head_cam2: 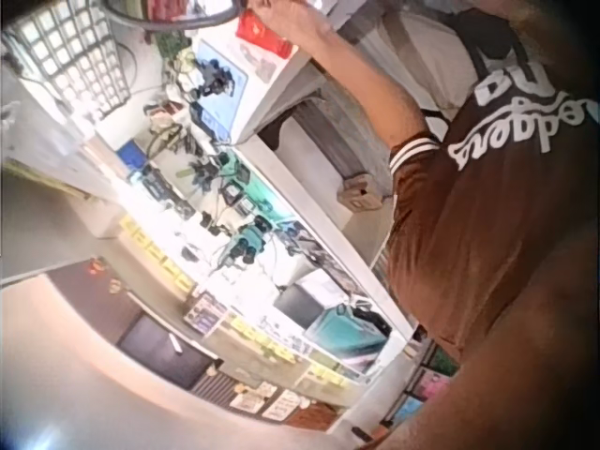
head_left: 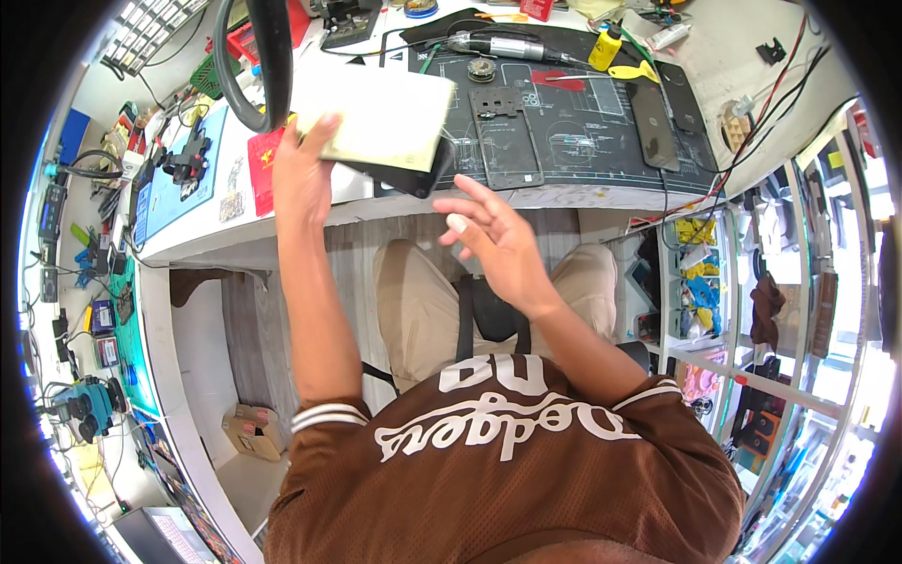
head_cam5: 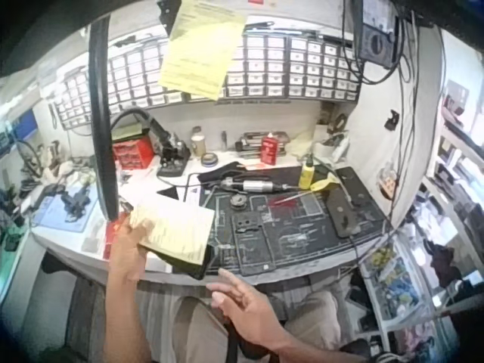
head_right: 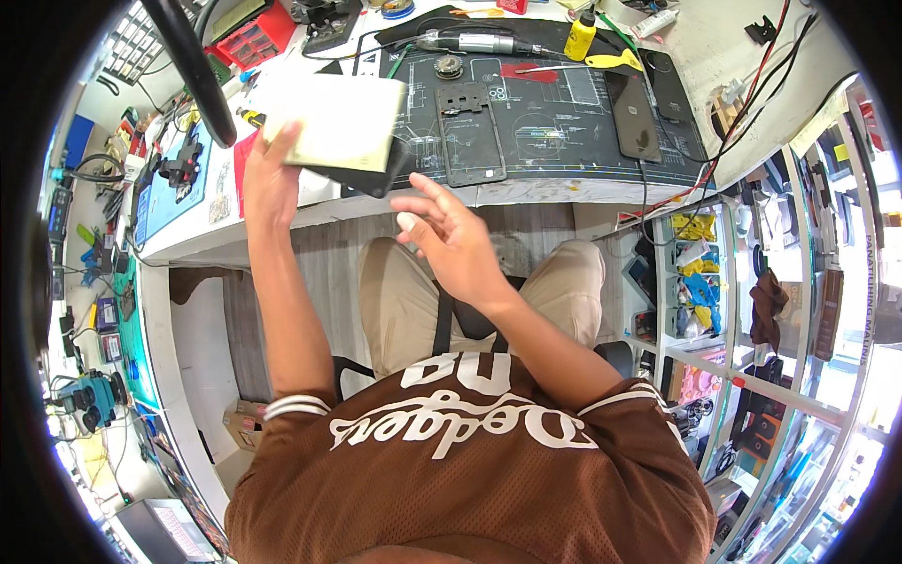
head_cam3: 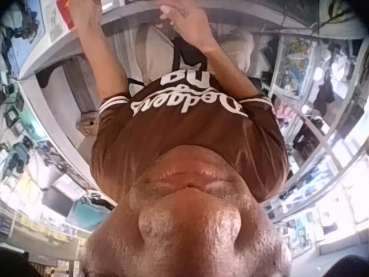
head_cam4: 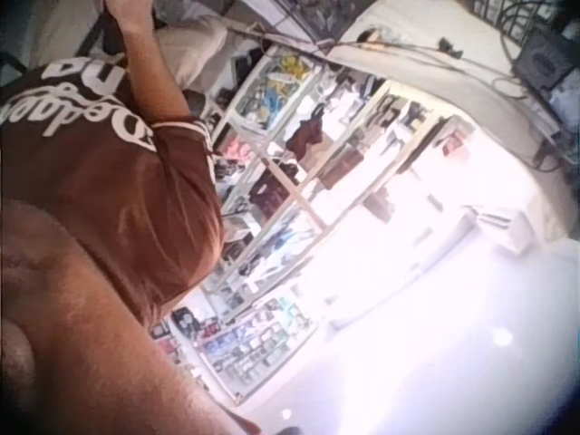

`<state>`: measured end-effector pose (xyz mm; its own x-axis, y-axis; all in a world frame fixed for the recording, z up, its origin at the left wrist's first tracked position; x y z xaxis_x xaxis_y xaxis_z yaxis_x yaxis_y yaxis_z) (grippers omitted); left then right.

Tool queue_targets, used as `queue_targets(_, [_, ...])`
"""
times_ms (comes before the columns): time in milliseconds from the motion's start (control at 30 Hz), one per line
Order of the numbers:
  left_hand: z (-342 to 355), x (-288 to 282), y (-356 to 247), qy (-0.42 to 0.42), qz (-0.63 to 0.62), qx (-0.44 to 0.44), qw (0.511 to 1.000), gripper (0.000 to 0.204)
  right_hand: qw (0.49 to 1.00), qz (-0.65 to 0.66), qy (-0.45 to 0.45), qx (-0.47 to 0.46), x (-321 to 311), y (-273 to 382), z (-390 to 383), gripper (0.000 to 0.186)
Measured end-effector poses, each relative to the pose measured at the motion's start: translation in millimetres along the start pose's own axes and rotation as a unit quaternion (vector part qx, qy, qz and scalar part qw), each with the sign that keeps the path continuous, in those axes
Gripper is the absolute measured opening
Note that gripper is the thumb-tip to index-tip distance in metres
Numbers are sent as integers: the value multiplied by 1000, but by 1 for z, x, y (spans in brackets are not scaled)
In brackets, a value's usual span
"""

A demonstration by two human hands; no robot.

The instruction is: The person applies adhesive from a yellow bottle to the back of a green smartphone and then uses a yellow plastic tool to spread and smooth the adhesive along the edges. The person handles the phone and adhesive bottle directly without additional tools.

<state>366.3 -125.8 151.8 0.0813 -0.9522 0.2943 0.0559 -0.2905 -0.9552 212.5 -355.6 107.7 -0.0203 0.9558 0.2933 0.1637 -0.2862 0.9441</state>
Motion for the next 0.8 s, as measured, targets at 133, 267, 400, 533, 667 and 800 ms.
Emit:
queue_targets(133, [-40,-45,26,-121,-244,-35,962,50,774,-485,-165,-372,-31,83,-10,38])
queue_targets(267, [-63,-50,55,-98,-406,-108,902,50,718,-576,-175,-349,-51,77,-3,39])
queue_targets(400, [-75,-36,68,44,-550,-177,815,56,725,-562,-148,-369,-64,74,1,35])
queue_targets(533, [-80,15,57,133,-565,-178,794,54,776,-485,-173,-363,-83,96,-3,32])
queue_targets(667, [-85,49,54,152,-627,-231,728,55,843,-377,-225,-310,-112,108,-2,30])
queue_targets(800, [-94,75,46,208,-619,-205,730,56,913,-162,-290,-238,-166,96,5,33])
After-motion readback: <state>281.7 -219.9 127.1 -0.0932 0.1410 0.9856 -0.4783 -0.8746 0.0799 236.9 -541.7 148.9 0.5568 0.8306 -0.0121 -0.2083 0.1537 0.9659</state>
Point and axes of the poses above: each hand's wrist, its own z-axis towards the middle knuckle, its own x-axis out of the palm, y = z × x, the point moved 9 cm from there along z, towards the middle knuckle, and after that the axes turned 3 degrees about -y, right-handed, at the moved point
